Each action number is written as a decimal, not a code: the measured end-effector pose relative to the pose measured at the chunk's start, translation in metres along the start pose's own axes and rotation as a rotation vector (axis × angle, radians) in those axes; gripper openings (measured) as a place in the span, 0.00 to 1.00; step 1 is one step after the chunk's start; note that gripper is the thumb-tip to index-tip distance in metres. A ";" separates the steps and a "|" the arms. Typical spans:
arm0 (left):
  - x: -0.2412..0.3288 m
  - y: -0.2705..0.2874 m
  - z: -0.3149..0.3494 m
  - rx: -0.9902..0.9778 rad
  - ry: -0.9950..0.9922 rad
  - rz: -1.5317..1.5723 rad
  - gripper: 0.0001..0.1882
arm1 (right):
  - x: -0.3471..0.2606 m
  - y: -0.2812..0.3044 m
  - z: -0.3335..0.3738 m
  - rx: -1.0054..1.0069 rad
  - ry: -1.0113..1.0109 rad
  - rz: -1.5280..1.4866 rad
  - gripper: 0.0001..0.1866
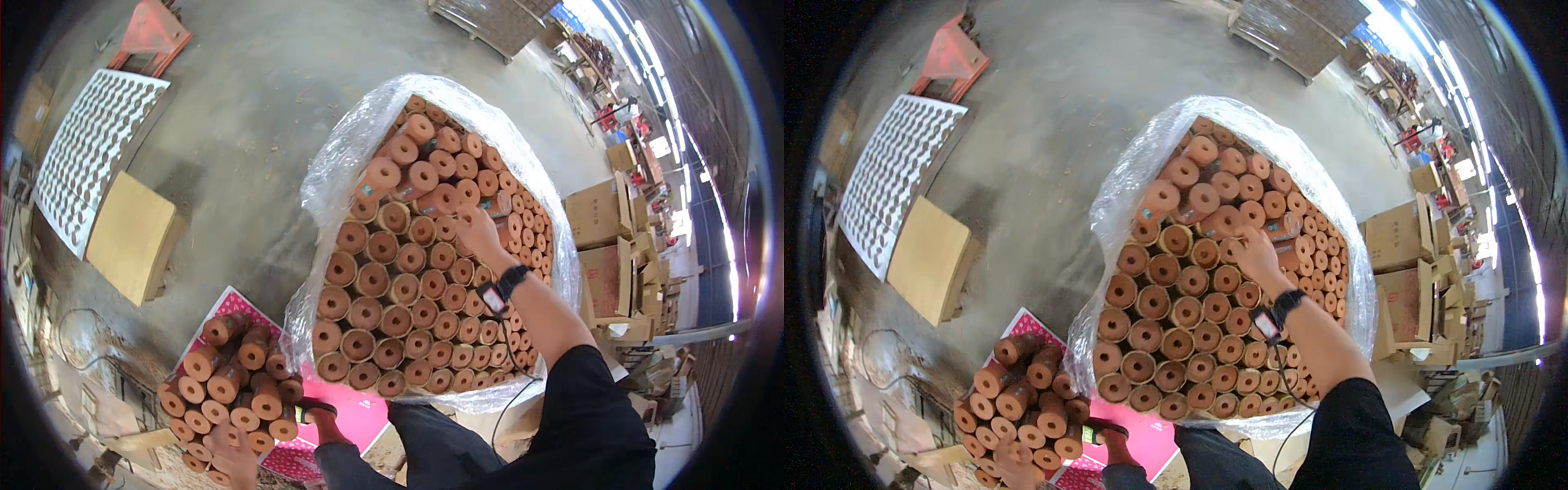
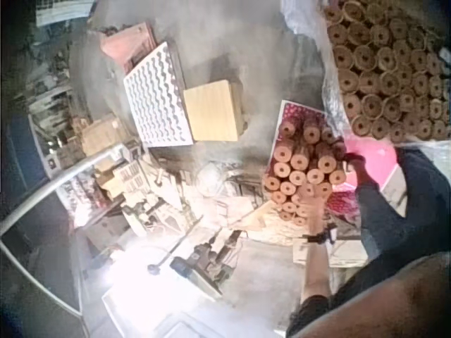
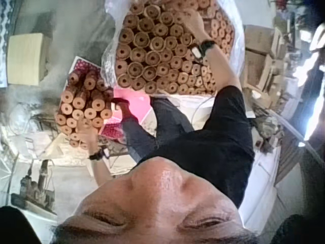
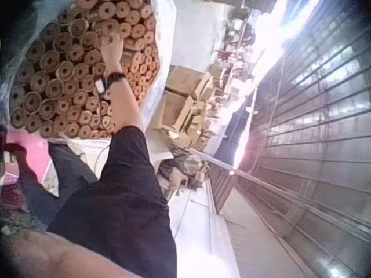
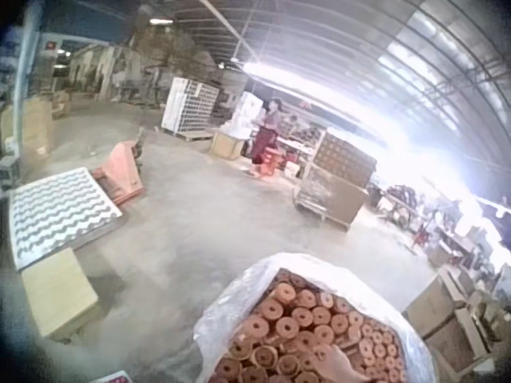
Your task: Sorting and stacking brown cylindrical wooden components from a large bulk container onto a flat surface.
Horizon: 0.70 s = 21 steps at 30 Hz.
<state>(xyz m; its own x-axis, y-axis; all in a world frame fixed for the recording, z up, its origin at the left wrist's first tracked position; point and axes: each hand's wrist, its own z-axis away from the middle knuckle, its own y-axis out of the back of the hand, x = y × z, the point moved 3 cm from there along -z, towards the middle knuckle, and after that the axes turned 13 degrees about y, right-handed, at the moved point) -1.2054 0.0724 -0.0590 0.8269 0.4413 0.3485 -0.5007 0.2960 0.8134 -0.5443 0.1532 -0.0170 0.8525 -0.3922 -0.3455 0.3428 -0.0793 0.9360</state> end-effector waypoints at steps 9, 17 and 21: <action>0.283 -0.091 0.016 -0.236 -0.497 0.130 0.20 | 0.013 -0.019 -0.105 -0.147 -0.073 0.065 0.43; 0.529 -0.196 -0.019 -0.167 -0.801 0.109 0.31 | 0.049 -0.010 -0.089 -0.152 0.069 0.240 0.45; 0.574 -0.233 -0.025 -0.172 -0.601 -0.047 0.39 | 0.064 -0.015 -0.096 -0.135 0.205 0.130 0.42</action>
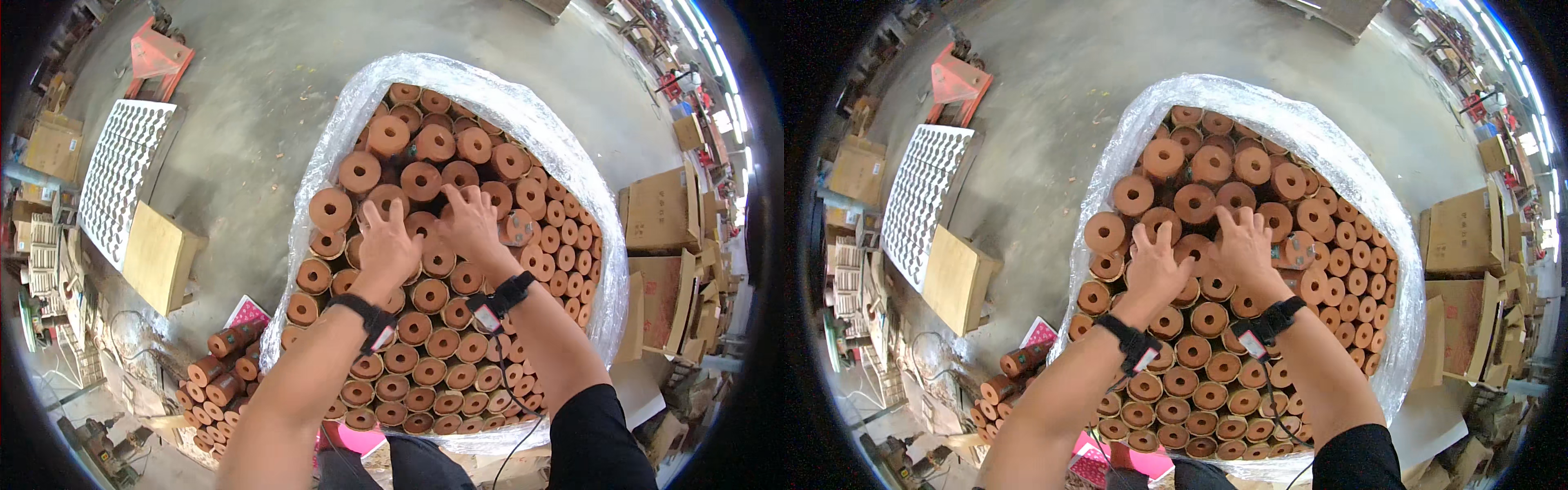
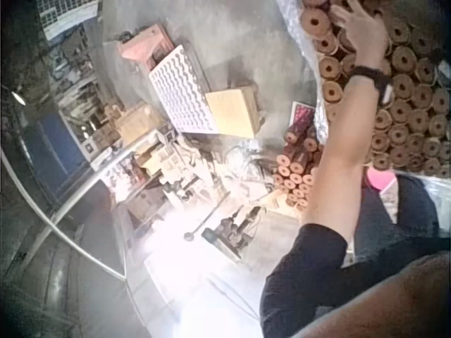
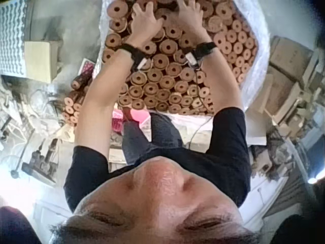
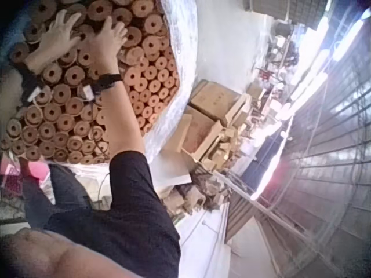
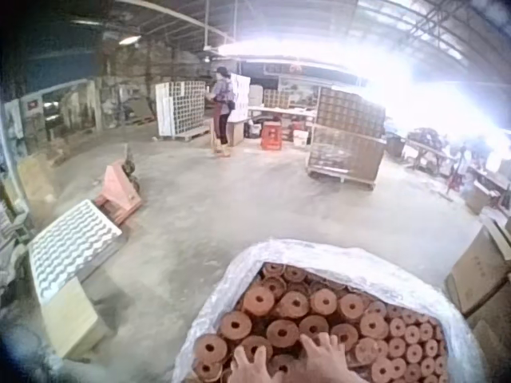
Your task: Sorting and stacking brown cylindrical wooden components from a large bulk container onto a flat surface.
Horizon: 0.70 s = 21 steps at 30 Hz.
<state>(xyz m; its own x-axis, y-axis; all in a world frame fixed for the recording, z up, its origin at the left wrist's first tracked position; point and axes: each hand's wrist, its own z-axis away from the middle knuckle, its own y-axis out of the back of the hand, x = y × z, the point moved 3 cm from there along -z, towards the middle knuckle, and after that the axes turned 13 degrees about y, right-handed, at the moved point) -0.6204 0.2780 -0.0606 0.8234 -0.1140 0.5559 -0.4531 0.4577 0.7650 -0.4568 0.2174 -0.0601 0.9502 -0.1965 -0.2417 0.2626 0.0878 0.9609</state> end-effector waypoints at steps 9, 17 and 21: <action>0.014 -0.029 0.001 0.146 0.315 0.132 0.42 | 0.002 0.028 -0.018 -0.041 0.170 0.121 0.37; 0.003 -0.039 -0.008 -0.111 0.360 0.346 0.38 | -0.001 0.025 -0.029 -0.254 0.315 0.246 0.38; -0.028 -0.034 0.014 0.061 0.234 0.430 0.36 | -0.012 0.032 -0.042 -0.332 0.338 0.080 0.39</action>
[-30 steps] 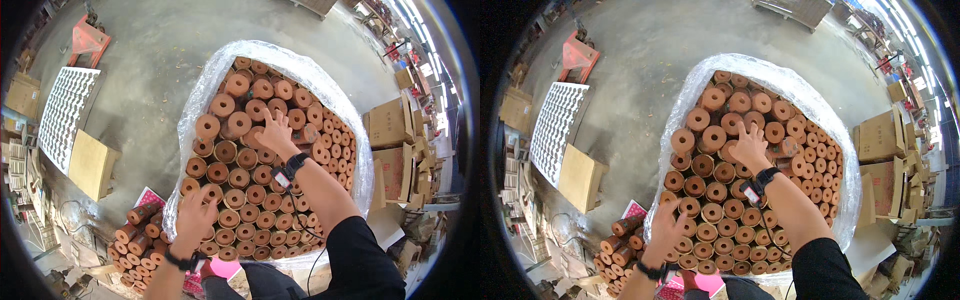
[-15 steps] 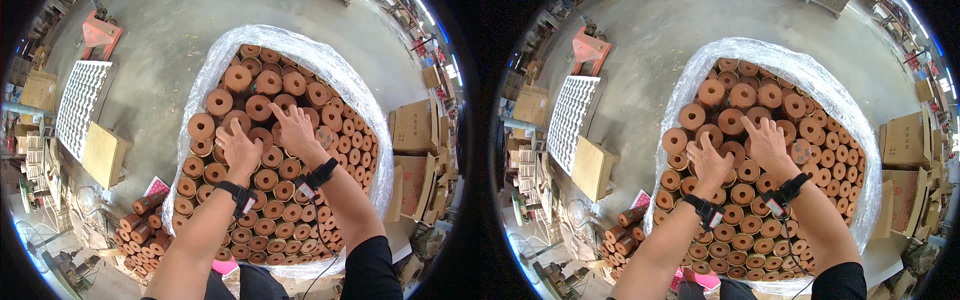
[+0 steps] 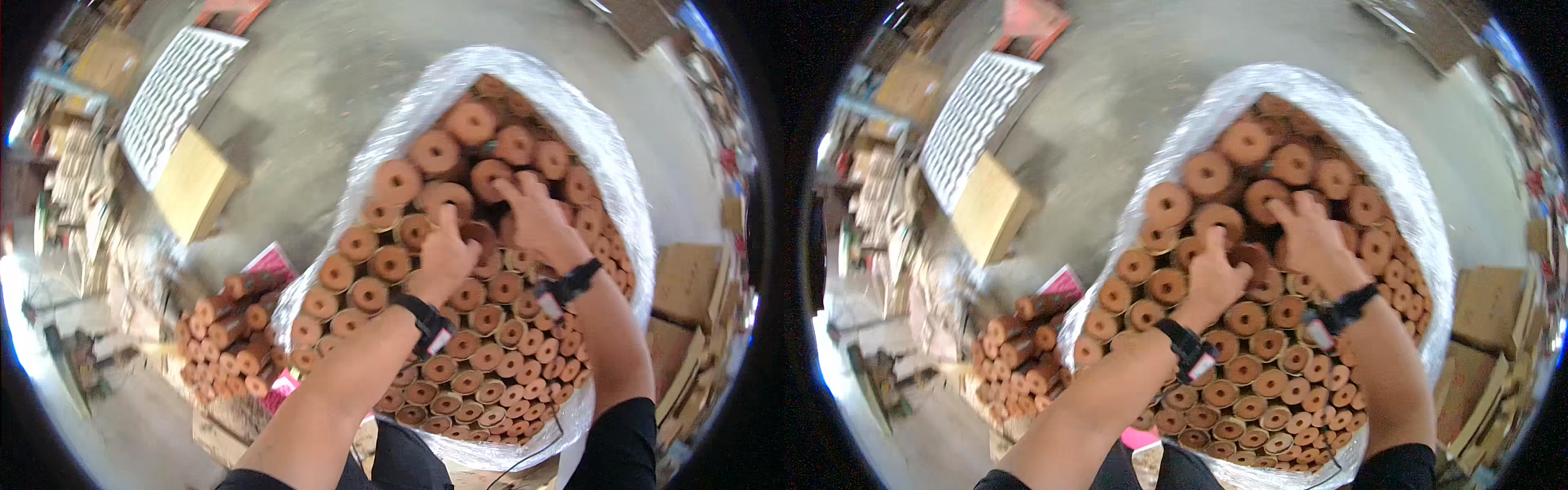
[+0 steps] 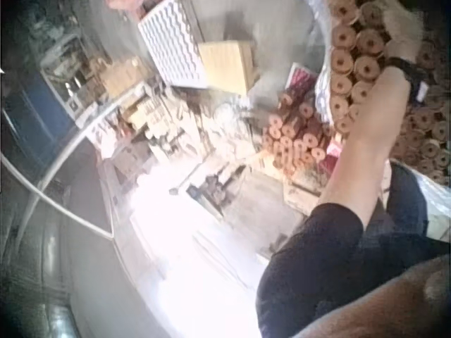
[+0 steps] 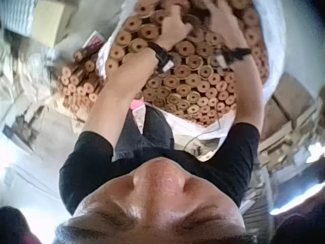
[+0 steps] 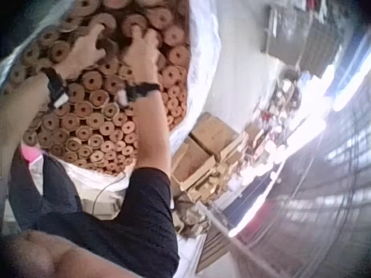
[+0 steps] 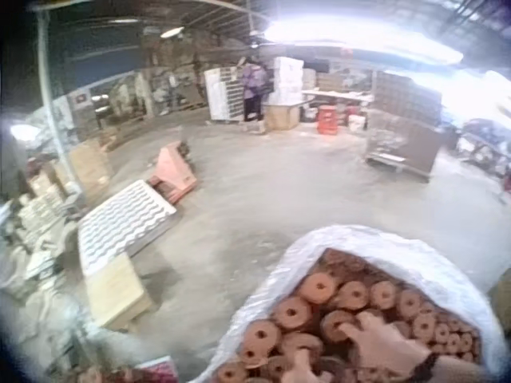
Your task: Sorting and stacking brown cylindrical wooden components from a large bulk container onto a flat surface.
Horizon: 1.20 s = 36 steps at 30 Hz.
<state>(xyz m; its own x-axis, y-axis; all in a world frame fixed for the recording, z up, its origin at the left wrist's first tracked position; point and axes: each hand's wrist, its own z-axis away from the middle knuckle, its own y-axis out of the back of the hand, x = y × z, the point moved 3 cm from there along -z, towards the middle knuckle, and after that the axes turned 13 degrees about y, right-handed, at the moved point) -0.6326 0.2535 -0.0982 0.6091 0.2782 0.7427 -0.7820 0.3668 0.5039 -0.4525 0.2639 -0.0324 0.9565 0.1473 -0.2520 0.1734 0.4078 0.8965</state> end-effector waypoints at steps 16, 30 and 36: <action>-0.241 0.241 0.344 -0.052 0.774 -0.122 0.40 | 0.017 -0.033 0.011 0.112 0.054 0.317 0.36; -0.354 0.359 0.437 0.203 0.779 0.158 0.35 | -0.436 -0.084 0.033 -0.101 0.304 -0.266 0.36; -0.389 0.392 0.474 0.181 0.798 0.231 0.34 | -0.520 -0.172 -0.047 -0.135 0.472 -0.120 0.36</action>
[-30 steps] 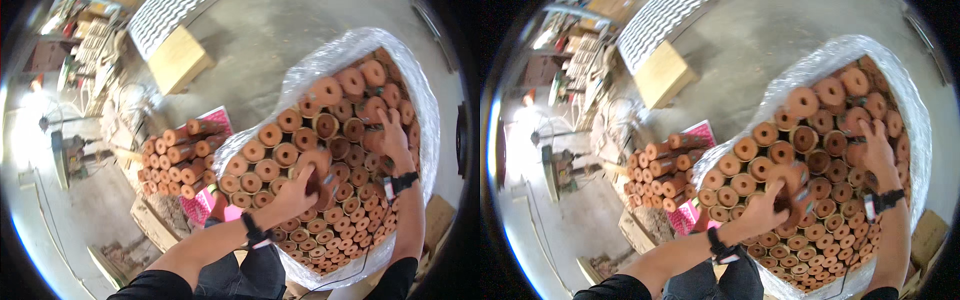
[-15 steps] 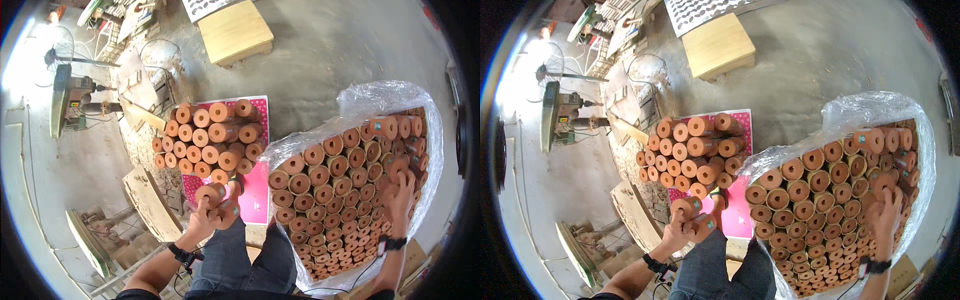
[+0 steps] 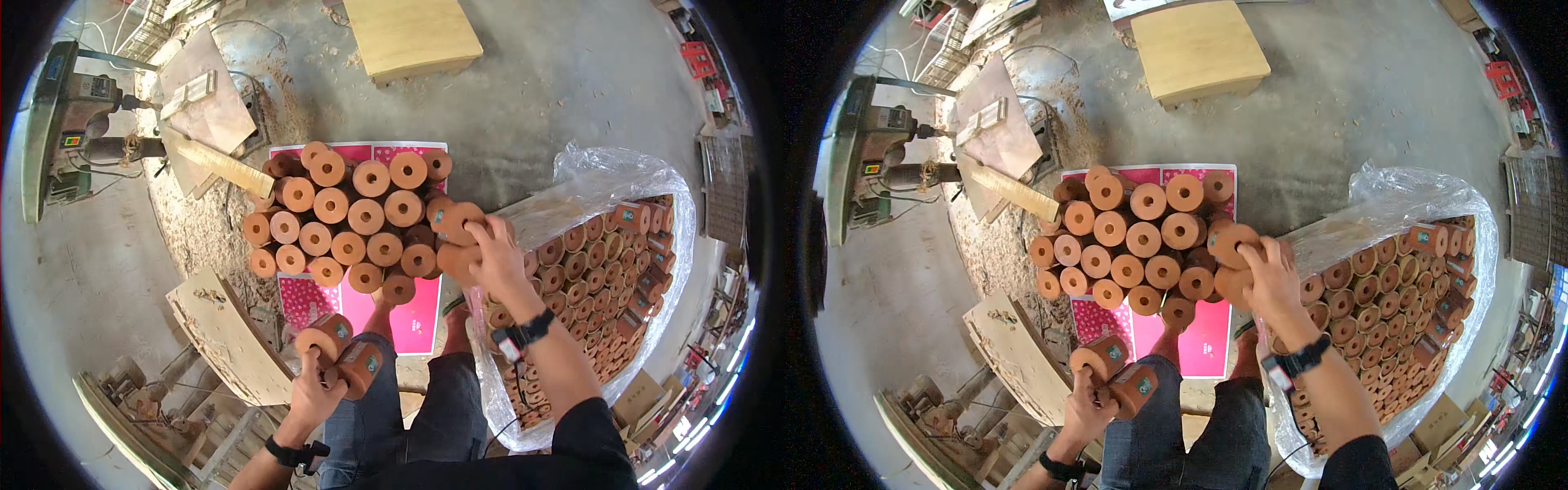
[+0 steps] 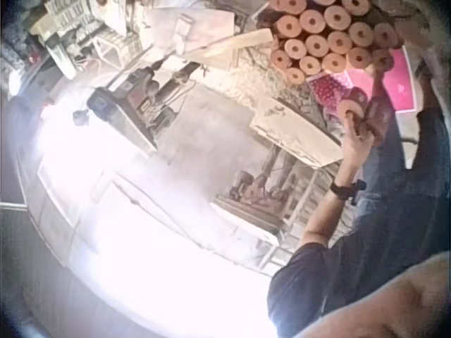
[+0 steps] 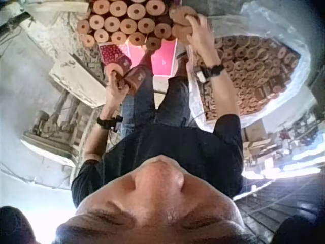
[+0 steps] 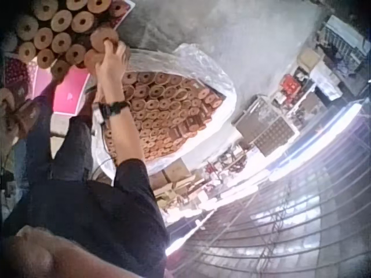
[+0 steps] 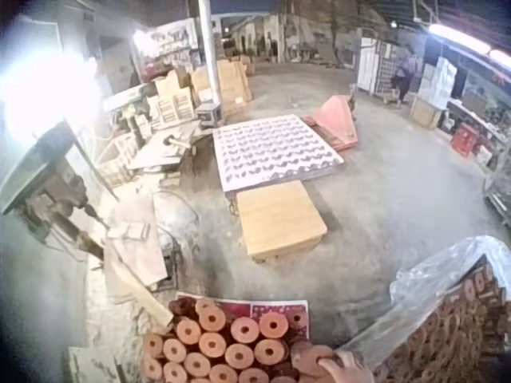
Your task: Sorting and stacking brown cylindrical wooden components from a large bulk container onto a flat surface.
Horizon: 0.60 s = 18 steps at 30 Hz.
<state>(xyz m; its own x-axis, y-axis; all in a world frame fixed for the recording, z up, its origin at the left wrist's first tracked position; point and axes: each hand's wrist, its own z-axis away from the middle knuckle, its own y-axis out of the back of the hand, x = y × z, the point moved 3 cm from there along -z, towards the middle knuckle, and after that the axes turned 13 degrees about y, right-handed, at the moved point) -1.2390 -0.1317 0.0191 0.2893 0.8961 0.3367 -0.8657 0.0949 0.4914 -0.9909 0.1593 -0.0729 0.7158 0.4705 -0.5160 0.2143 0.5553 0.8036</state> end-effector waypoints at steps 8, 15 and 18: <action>-0.057 0.012 -0.013 0.051 0.108 0.120 0.35 | 0.015 -0.051 -0.034 -0.095 0.047 0.234 0.37; -0.047 -0.001 -0.013 -0.017 0.103 0.115 0.37 | 0.019 -0.079 -0.041 -0.161 -0.034 0.290 0.40; -0.046 -0.007 -0.010 -0.035 0.095 0.122 0.36 | 0.022 -0.080 -0.037 -0.176 -0.080 0.270 0.41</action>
<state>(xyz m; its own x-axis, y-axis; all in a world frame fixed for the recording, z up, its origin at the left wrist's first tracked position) -1.2500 -0.1692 -0.0082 0.1421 0.9388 0.3137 -0.9062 -0.0042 0.4229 -1.0172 0.1505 -0.1597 0.7824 0.5653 -0.2612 -0.1029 0.5311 0.8411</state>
